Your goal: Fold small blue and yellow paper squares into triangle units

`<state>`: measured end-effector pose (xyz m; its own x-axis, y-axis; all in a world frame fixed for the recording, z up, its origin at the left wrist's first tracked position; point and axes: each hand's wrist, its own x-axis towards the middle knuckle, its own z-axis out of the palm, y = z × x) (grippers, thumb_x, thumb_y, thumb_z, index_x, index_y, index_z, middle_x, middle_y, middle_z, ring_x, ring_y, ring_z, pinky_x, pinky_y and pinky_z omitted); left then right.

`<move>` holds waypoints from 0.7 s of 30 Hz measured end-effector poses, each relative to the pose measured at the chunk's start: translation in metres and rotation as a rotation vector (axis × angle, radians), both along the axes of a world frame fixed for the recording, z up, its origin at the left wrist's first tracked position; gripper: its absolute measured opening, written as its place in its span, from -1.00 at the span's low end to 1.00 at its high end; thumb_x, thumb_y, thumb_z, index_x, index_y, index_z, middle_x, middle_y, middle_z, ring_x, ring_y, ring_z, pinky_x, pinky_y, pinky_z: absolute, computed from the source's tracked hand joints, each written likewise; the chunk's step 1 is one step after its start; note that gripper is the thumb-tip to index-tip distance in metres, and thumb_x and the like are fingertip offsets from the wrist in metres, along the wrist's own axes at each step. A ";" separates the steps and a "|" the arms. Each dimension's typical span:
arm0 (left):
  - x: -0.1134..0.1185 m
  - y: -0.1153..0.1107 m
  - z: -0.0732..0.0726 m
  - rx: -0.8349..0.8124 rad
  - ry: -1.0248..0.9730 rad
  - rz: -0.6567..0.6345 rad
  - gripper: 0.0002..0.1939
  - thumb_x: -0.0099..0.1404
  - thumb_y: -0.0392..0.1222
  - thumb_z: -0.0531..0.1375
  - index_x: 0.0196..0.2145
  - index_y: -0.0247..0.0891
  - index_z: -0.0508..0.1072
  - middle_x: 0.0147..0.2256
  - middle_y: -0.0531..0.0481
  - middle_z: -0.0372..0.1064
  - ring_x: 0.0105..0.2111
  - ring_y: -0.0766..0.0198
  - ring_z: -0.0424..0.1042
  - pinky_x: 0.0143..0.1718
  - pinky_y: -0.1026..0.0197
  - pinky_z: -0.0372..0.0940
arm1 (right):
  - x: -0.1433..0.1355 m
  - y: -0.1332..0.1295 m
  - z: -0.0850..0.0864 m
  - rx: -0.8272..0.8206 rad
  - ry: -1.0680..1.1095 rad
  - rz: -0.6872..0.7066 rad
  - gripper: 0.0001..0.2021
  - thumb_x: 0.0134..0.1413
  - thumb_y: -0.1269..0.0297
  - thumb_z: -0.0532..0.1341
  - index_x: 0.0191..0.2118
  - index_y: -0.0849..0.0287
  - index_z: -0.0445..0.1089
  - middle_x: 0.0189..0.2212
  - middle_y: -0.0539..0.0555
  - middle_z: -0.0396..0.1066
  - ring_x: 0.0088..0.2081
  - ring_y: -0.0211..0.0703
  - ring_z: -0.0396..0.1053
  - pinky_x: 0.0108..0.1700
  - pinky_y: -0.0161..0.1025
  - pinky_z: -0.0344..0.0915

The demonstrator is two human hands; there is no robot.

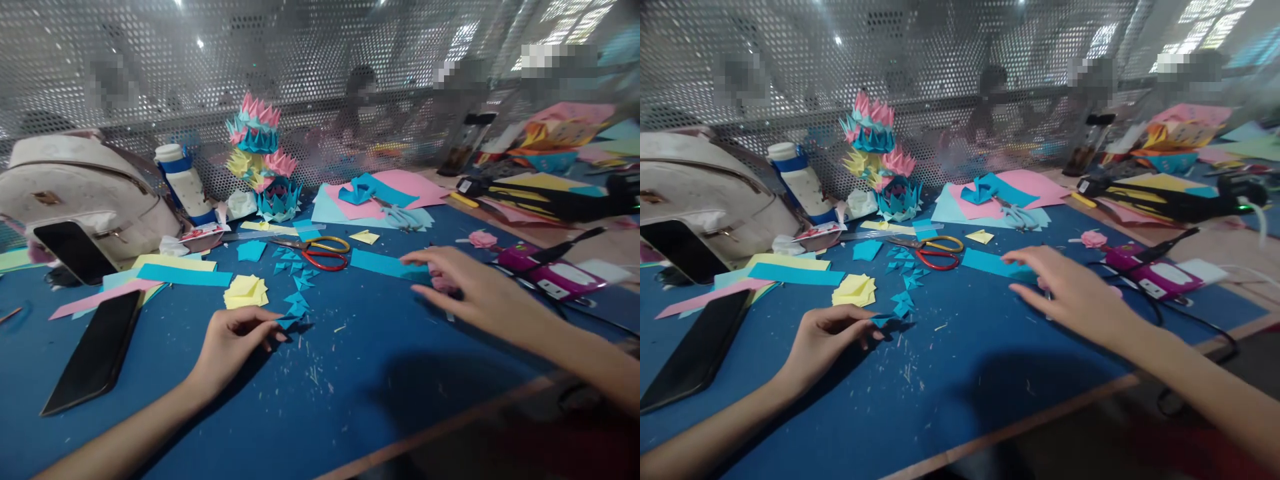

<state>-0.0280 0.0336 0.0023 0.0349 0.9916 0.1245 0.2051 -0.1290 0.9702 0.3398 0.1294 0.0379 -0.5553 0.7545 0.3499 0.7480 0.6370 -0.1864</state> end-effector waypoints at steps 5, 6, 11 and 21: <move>0.004 0.003 0.002 0.014 0.010 0.010 -0.85 0.22 -0.15 0.29 -0.37 -0.27 0.62 -0.52 -0.04 0.57 -0.60 0.29 0.50 -0.55 0.32 0.43 | 0.082 0.013 -0.019 0.064 -0.224 -0.309 -0.44 0.08 0.00 0.07 0.16 0.12 0.33 0.14 0.28 0.37 0.11 0.28 0.37 0.03 0.17 0.36; 0.005 0.003 0.002 0.019 0.014 0.018 -0.86 0.22 -0.16 0.29 -0.38 -0.27 0.61 -0.52 -0.04 0.57 -0.61 0.29 0.50 -0.55 0.33 0.43 | 0.090 0.015 -0.022 0.020 -0.267 -0.318 -0.46 0.06 0.03 0.08 0.15 0.07 0.34 0.12 0.23 0.40 0.09 0.24 0.39 0.02 0.14 0.37; 0.004 0.002 0.002 0.039 0.049 0.049 -0.87 0.22 -0.19 0.28 -0.39 -0.29 0.60 -0.53 -0.04 0.56 -0.59 0.31 0.50 -0.54 0.36 0.41 | 0.085 0.022 -0.025 -0.026 -0.291 -0.303 -0.54 -0.04 0.08 0.06 -0.03 0.09 0.42 0.01 0.16 0.46 0.02 0.17 0.43 -0.06 0.05 0.40; 0.000 0.001 -0.001 0.109 0.139 0.053 -0.86 0.26 -0.19 0.25 -0.38 -0.28 0.58 -0.51 -0.03 0.57 -0.58 0.28 0.52 -0.54 0.33 0.42 | 0.055 0.025 -0.008 0.116 -0.104 -0.303 -0.59 0.02 0.08 0.05 -0.05 0.18 0.33 -0.04 0.25 0.41 -0.09 0.11 0.41 -0.09 -0.05 0.32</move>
<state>-0.0284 0.0342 0.0013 0.0078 0.9734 0.2290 0.3458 -0.2175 0.9128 0.3946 0.1549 0.0301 -0.3492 0.8491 0.3963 0.9178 0.3952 -0.0381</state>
